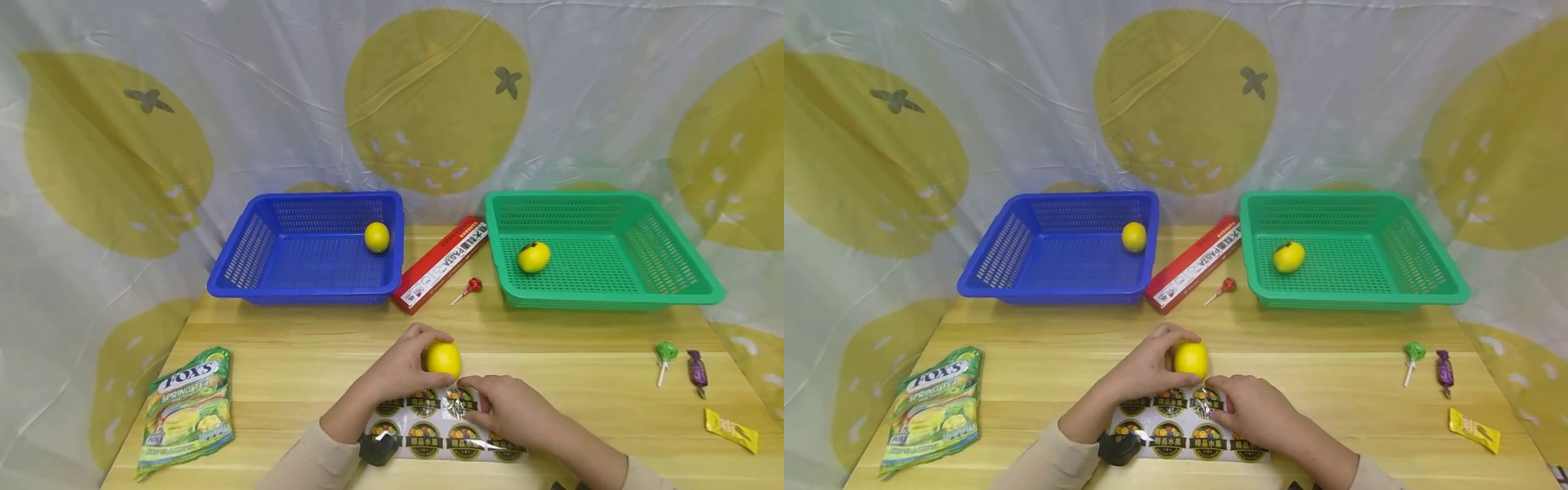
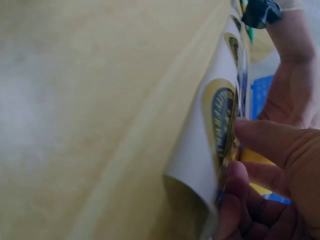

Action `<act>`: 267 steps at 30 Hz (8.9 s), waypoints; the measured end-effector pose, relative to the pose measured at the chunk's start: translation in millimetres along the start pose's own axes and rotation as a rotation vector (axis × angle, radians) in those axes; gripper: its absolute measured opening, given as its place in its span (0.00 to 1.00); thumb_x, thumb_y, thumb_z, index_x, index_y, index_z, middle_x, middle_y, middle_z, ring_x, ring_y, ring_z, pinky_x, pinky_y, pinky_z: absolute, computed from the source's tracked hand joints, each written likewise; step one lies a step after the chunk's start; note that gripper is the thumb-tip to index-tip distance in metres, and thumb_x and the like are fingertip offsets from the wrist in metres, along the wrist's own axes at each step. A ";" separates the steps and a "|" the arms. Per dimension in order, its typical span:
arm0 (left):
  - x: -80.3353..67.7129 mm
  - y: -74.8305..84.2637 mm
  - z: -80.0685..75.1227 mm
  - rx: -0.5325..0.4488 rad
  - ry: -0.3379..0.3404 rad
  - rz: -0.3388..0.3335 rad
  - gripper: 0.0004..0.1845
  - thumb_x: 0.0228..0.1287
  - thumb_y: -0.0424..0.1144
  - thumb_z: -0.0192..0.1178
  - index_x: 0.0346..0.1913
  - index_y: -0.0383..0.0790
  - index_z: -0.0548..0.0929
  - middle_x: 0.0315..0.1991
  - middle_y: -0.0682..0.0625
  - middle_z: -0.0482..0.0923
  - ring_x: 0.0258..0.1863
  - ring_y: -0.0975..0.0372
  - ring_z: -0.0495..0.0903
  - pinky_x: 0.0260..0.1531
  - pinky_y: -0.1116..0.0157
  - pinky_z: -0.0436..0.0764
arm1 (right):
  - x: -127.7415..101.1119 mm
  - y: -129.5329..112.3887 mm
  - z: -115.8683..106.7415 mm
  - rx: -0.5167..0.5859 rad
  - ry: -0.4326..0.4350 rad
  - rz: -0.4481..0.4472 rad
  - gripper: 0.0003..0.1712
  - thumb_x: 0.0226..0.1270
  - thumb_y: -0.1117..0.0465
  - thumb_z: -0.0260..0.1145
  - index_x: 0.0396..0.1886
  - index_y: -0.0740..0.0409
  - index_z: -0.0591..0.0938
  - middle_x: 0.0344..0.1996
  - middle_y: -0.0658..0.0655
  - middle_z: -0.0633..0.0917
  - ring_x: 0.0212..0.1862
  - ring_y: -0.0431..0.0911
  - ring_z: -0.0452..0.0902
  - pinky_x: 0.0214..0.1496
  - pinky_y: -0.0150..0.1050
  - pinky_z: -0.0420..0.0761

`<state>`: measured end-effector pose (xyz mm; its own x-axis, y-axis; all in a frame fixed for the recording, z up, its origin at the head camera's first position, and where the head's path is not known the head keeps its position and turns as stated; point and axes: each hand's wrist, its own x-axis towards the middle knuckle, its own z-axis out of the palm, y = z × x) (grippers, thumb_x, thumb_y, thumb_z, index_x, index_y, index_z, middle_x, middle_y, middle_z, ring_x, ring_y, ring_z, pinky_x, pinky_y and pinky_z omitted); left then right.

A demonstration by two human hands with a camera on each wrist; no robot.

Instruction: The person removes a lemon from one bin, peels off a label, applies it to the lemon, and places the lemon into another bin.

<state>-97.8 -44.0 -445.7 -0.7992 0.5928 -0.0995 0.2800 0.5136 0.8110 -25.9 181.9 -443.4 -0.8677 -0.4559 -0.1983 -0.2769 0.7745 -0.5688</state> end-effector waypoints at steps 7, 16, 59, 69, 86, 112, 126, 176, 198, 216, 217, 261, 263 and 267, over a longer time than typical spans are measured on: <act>-2.4 -2.0 -0.5 -0.057 -0.017 -0.004 0.35 0.57 0.49 0.76 0.68 0.54 0.76 0.62 0.52 0.69 0.53 0.59 0.75 0.54 0.61 0.78 | 0.5 0.9 1.5 -0.035 0.000 -0.005 0.28 0.63 0.52 0.76 0.61 0.55 0.82 0.19 0.38 0.71 0.21 0.31 0.62 0.24 0.29 0.67; -24.9 -3.4 -16.8 0.068 0.021 -0.036 0.40 0.56 0.54 0.75 0.71 0.50 0.71 0.66 0.50 0.67 0.51 0.56 0.75 0.44 0.61 0.80 | 1.3 1.7 1.5 -0.041 0.001 0.003 0.28 0.62 0.52 0.76 0.61 0.54 0.82 0.19 0.38 0.71 0.21 0.31 0.62 0.25 0.29 0.67; -63.2 -21.4 -22.5 0.400 -0.181 0.037 0.18 0.57 0.44 0.75 0.52 0.56 0.89 0.57 0.60 0.77 0.50 0.65 0.68 0.53 0.69 0.75 | -13.0 11.1 -10.4 0.458 0.024 -0.062 0.06 0.67 0.64 0.69 0.35 0.52 0.79 0.28 0.46 0.81 0.31 0.34 0.76 0.33 0.31 0.81; -60.8 -2.9 -22.3 0.268 -0.059 0.101 0.24 0.64 0.53 0.70 0.62 0.52 0.82 0.54 0.58 0.82 0.51 0.64 0.77 0.53 0.65 0.81 | -6.8 1.4 -16.0 0.753 -0.043 0.003 0.10 0.71 0.63 0.66 0.41 0.67 0.78 0.35 0.62 0.87 0.37 0.45 0.88 0.41 0.37 0.89; -46.0 25.3 -13.7 -0.243 0.155 0.111 0.04 0.66 0.35 0.68 0.42 0.45 0.85 0.35 0.53 0.86 0.32 0.69 0.79 0.39 0.69 0.84 | 0.5 -20.4 -26.2 0.571 0.205 0.089 0.13 0.70 0.55 0.70 0.48 0.56 0.82 0.34 0.54 0.83 0.34 0.40 0.80 0.35 0.33 0.83; -11.9 6.4 -1.0 -0.465 0.233 -0.149 0.11 0.65 0.34 0.66 0.46 0.33 0.79 0.35 0.45 0.83 0.33 0.63 0.77 0.36 0.72 0.76 | 29.1 -10.5 -20.9 0.443 0.298 0.316 0.09 0.73 0.53 0.66 0.39 0.52 0.86 0.47 0.53 0.88 0.53 0.49 0.82 0.54 0.45 0.79; -9.9 7.4 -0.4 -0.498 0.210 -0.224 0.17 0.63 0.36 0.66 0.50 0.32 0.74 0.35 0.42 0.85 0.30 0.60 0.79 0.30 0.69 0.76 | 34.8 -7.1 -17.8 0.571 0.215 0.357 0.10 0.74 0.56 0.64 0.41 0.59 0.84 0.55 0.64 0.86 0.30 0.45 0.86 0.36 0.39 0.82; -3.3 58.8 -35.9 -0.529 0.325 -0.047 0.26 0.63 0.40 0.72 0.63 0.43 0.79 0.55 0.42 0.82 0.44 0.55 0.86 0.41 0.62 0.87 | 44.4 -49.9 -66.1 0.631 0.450 0.144 0.23 0.76 0.50 0.64 0.61 0.57 0.75 0.56 0.64 0.83 0.47 0.54 0.89 0.45 0.44 0.89; 0.3 50.1 -28.2 -0.603 0.284 -0.057 0.27 0.64 0.38 0.69 0.65 0.42 0.75 0.59 0.42 0.79 0.49 0.55 0.83 0.43 0.63 0.84 | 60.9 -31.9 -38.5 0.678 0.560 0.129 0.28 0.85 0.49 0.46 0.51 0.66 0.84 0.38 0.67 0.86 0.29 0.44 0.85 0.31 0.44 0.89; 7.9 33.3 -19.7 -0.363 0.510 0.100 0.17 0.69 0.45 0.66 0.59 0.47 0.86 0.46 0.46 0.82 0.36 0.60 0.76 0.29 0.71 0.79 | 67.2 -39.2 -29.2 0.807 0.425 0.078 0.16 0.81 0.52 0.56 0.51 0.62 0.74 0.38 0.68 0.85 0.33 0.44 0.87 0.34 0.43 0.89; 8.1 32.7 -18.8 -0.355 0.528 0.112 0.16 0.70 0.45 0.65 0.58 0.47 0.87 0.46 0.46 0.82 0.37 0.60 0.77 0.31 0.70 0.79 | 67.4 -39.5 -28.8 0.812 0.424 0.077 0.16 0.81 0.52 0.56 0.51 0.62 0.74 0.37 0.68 0.85 0.32 0.44 0.87 0.34 0.44 0.89; 2.9 43.3 -23.8 -0.532 0.255 0.199 0.25 0.75 0.30 0.54 0.71 0.47 0.74 0.69 0.45 0.67 0.44 0.59 0.83 0.42 0.61 0.89 | 63.9 -29.3 -29.4 0.216 0.775 -0.078 0.26 0.85 0.45 0.45 0.58 0.60 0.79 0.29 0.60 0.86 0.26 0.43 0.79 0.27 0.35 0.82; 2.6 43.7 -22.5 -0.495 0.266 0.218 0.23 0.73 0.30 0.57 0.68 0.45 0.77 0.68 0.45 0.69 0.47 0.59 0.82 0.43 0.62 0.89 | 62.8 -30.3 -30.0 0.272 0.731 -0.077 0.24 0.86 0.50 0.43 0.58 0.59 0.79 0.25 0.58 0.84 0.24 0.40 0.75 0.24 0.34 0.79; 3.7 43.3 -18.5 -0.436 0.307 0.225 0.23 0.68 0.32 0.66 0.65 0.44 0.78 0.63 0.44 0.72 0.45 0.60 0.83 0.41 0.65 0.89 | 61.2 -32.3 -31.5 0.374 0.672 -0.022 0.22 0.86 0.52 0.42 0.58 0.55 0.80 0.22 0.56 0.81 0.22 0.40 0.73 0.22 0.34 0.75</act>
<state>-98.5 -31.1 -400.3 -0.8813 0.4171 0.2222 0.2680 0.0539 0.9619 -83.1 142.8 -412.0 -0.9611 -0.0126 0.2760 -0.2430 0.5135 -0.8229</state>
